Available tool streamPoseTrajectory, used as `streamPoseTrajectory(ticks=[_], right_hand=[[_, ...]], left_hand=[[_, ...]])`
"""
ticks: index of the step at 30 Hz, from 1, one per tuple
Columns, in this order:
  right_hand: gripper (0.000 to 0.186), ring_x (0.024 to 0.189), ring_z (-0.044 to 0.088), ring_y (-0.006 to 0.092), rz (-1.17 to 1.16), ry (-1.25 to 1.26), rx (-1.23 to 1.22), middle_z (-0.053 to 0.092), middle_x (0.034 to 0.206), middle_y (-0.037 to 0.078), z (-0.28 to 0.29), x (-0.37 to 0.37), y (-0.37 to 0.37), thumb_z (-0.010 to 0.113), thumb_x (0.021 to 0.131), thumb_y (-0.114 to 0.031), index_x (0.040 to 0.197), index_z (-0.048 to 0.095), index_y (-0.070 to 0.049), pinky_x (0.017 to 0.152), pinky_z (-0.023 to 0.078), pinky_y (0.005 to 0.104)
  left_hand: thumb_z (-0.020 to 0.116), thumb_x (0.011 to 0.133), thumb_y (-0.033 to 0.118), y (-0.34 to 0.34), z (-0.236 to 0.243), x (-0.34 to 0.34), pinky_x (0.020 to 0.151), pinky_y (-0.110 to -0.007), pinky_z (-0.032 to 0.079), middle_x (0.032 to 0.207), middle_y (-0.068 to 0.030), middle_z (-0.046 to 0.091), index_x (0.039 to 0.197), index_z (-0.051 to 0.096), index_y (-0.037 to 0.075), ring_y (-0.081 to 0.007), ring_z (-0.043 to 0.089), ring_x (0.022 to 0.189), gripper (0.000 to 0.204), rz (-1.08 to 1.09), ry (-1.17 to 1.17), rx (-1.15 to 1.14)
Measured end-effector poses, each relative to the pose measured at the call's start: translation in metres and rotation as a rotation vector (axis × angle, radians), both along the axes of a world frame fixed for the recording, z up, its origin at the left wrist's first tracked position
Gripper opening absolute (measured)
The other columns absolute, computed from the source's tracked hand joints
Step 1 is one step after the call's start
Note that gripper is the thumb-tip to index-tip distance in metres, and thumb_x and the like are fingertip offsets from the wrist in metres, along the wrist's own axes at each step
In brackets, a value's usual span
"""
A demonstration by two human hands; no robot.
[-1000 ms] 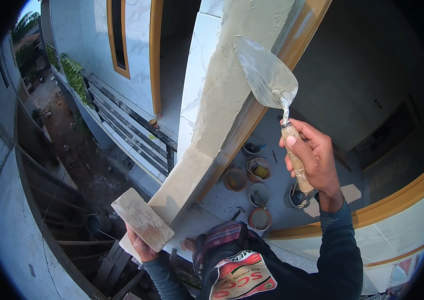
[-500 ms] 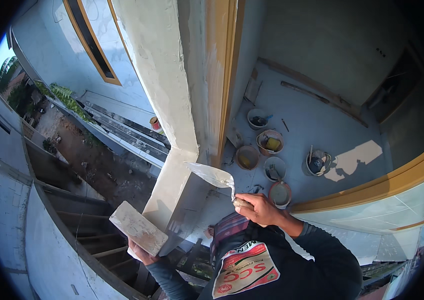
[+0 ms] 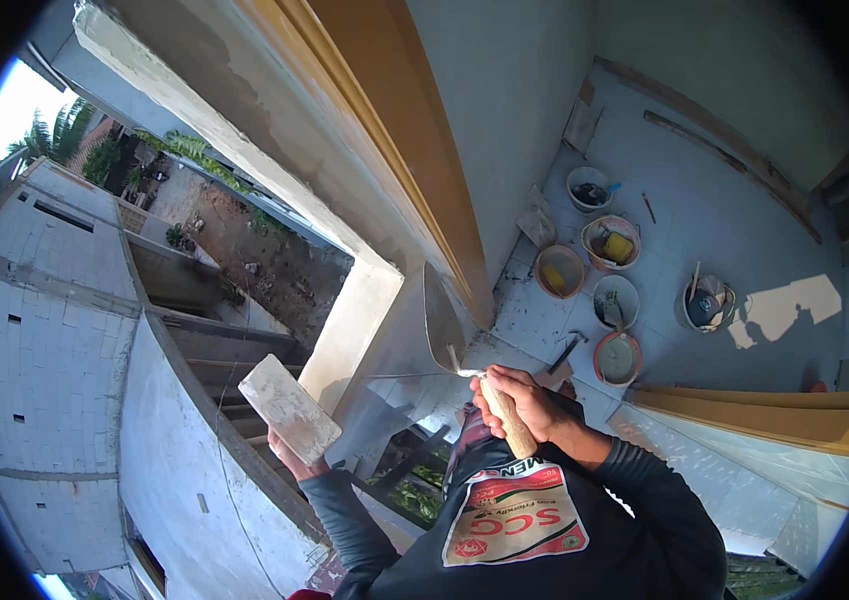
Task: The person touches a wall ledge by hand, then applies plaster from a wooden board onto the wall and smooths it using a trowel.
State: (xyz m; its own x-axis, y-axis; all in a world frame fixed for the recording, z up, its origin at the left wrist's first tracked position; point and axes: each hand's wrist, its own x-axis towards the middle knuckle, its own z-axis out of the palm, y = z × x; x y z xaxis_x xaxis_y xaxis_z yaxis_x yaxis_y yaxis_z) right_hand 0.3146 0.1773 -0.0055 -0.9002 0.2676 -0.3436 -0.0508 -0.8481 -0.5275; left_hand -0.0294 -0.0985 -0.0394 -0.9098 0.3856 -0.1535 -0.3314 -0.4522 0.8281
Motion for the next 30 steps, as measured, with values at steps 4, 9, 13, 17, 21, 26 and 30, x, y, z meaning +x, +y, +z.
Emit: streamPoseTrajectory(ticks=[4,9,13,17,21,26,30], right_hand=[[0.045,0.065,0.059,0.0162,-0.053,0.041,-0.252,0.058,0.084,0.005,-0.014,-0.049,-0.028,0.051,0.110,-0.055,0.113,0.057,-0.010,0.056,0.052,0.0338],[0.044,0.071,0.059,0.0189,-0.210,0.188,-0.352,0.059,0.087,0.005,-0.016,-0.105,-0.070,0.051,0.109,-0.057,0.111,0.056,-0.013,0.066,0.052,0.0386],[0.044,0.076,0.058,0.0211,-0.257,0.269,-0.412,0.058,0.091,0.006,-0.007,-0.140,-0.085,0.051,0.109,-0.057,0.113,0.055,-0.013,0.074,0.051,0.0406],[0.044,0.078,0.058,0.0212,-0.278,0.342,-0.453,0.057,0.092,0.006,0.014,-0.160,-0.091,0.049,0.109,-0.058,0.113,0.054,-0.014,0.075,0.050,0.0406],[0.045,0.079,0.058,0.0213,-0.293,0.427,-0.381,0.057,0.094,0.007,0.048,-0.175,-0.085,0.046,0.110,-0.058,0.114,0.054,-0.014,0.074,0.050,0.0401],[0.046,0.074,0.060,0.0205,-0.272,0.526,-0.214,0.058,0.092,0.008,0.064,-0.163,-0.083,0.044,0.112,-0.057,0.117,0.055,-0.012,0.068,0.051,0.0394],[0.046,0.072,0.060,0.0194,-0.285,0.365,-0.234,0.058,0.090,0.007,0.032,-0.137,-0.090,0.045,0.111,-0.058,0.116,0.056,-0.013,0.065,0.050,0.0380]], left_hand=[[0.045,0.112,0.035,-0.008,0.020,0.022,0.085,-0.044,0.066,0.122,-0.0156,0.072,0.135,0.060,0.000,-0.0299,0.077,0.097,0.044,0.012,-0.027,0.045],[0.044,0.111,0.038,-0.034,0.032,0.035,0.095,-0.047,0.062,0.131,-0.0150,0.069,0.142,0.057,0.001,-0.0302,0.072,0.113,0.050,0.003,-0.057,0.037],[0.048,0.110,0.027,-0.056,0.029,0.041,0.087,-0.046,0.065,0.124,-0.0174,0.071,0.139,0.059,-0.002,-0.0309,0.075,0.104,0.043,0.144,-0.042,0.019],[0.051,0.109,0.019,-0.074,0.019,0.042,0.082,-0.043,0.066,0.120,-0.0168,0.072,0.136,0.061,-0.004,-0.0291,0.076,0.097,0.037,0.185,0.080,0.013],[0.044,0.113,0.034,-0.085,0.005,0.033,0.093,-0.044,0.062,0.128,-0.0117,0.071,0.141,0.058,0.002,-0.0271,0.073,0.108,0.045,0.118,0.103,-0.073],[0.044,0.112,0.034,-0.092,-0.018,0.016,0.094,-0.044,0.062,0.127,-0.0138,0.072,0.143,0.057,0.001,-0.0279,0.074,0.108,0.047,0.045,0.065,-0.069],[0.044,0.112,0.034,-0.094,-0.025,0.007,0.095,-0.046,0.062,0.129,-0.0150,0.071,0.144,0.056,0.000,-0.0291,0.073,0.110,0.048,0.022,0.066,-0.014]])
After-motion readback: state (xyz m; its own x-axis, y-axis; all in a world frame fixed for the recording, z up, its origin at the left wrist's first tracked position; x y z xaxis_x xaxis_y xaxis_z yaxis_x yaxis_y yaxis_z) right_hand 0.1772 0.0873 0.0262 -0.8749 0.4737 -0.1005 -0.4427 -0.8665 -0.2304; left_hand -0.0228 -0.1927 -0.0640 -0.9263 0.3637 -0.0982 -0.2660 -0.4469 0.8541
